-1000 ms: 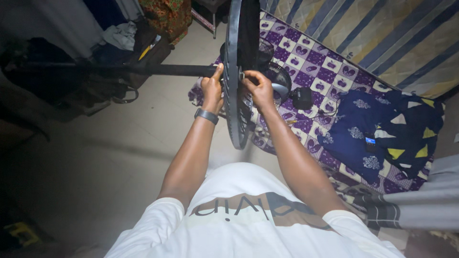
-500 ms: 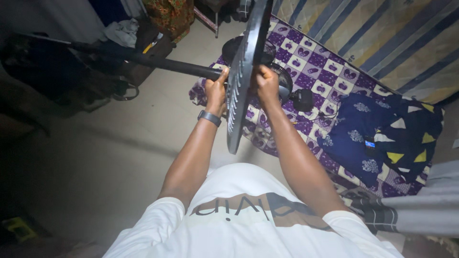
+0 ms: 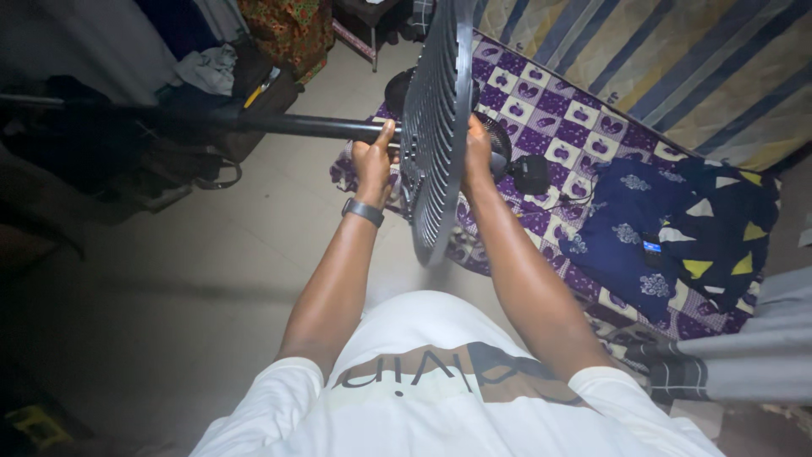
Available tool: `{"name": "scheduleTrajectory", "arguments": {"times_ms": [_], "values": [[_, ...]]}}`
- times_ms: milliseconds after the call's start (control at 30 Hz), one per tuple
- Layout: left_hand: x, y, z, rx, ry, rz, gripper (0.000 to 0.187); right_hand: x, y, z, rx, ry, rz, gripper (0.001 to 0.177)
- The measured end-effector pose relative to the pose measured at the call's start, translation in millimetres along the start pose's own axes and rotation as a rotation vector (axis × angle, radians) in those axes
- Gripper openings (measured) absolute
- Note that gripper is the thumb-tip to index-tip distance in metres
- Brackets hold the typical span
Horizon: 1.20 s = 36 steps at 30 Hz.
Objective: The person assembles a standing fan by attaching the motor housing to the pole, securing the fan blades, and fitting the front and rear grills. They use a screwdriver to tighten screws and ensure the components are properly aligned.
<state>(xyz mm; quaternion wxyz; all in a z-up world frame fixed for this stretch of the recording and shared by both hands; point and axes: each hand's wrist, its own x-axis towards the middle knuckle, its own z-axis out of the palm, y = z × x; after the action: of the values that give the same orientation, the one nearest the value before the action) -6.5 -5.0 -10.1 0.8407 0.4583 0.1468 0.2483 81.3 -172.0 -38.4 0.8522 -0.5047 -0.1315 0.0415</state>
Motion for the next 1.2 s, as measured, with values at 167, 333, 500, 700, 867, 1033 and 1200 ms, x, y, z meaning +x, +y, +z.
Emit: {"name": "scheduleTrajectory", "arguments": {"times_ms": [167, 333, 500, 700, 867, 1033, 1200], "values": [[0, -3, -8, -0.077, -0.031, -0.021, 0.017, -12, 7, -5, 0.004, 0.03, 0.073, 0.021], [2, -5, -9, -0.127, -0.053, -0.076, 0.017, -33, 42, -15, 0.238, -0.086, 0.066, 0.02], [2, -5, -8, -0.196, -0.05, -0.1, 0.013, -22, 40, -14, 0.028, 0.099, 0.075, 0.015], [2, -7, -5, -0.276, -0.088, -0.119, 0.014, -19, -11, 8, 0.066, 0.05, 0.123, 0.012], [0, -7, -9, -0.265, -0.076, -0.129, 0.019, -47, -23, 20, 0.004, -0.108, 0.07, 0.015], [3, -10, -12, -0.254, -0.027, -0.122, 0.019, -53, -18, 20, -0.094, -0.041, 0.199, 0.013], [4, -11, -9, -0.176, -0.028, -0.123, 0.021, -41, -11, 20, -0.107, -0.045, 0.242, 0.018]]}}
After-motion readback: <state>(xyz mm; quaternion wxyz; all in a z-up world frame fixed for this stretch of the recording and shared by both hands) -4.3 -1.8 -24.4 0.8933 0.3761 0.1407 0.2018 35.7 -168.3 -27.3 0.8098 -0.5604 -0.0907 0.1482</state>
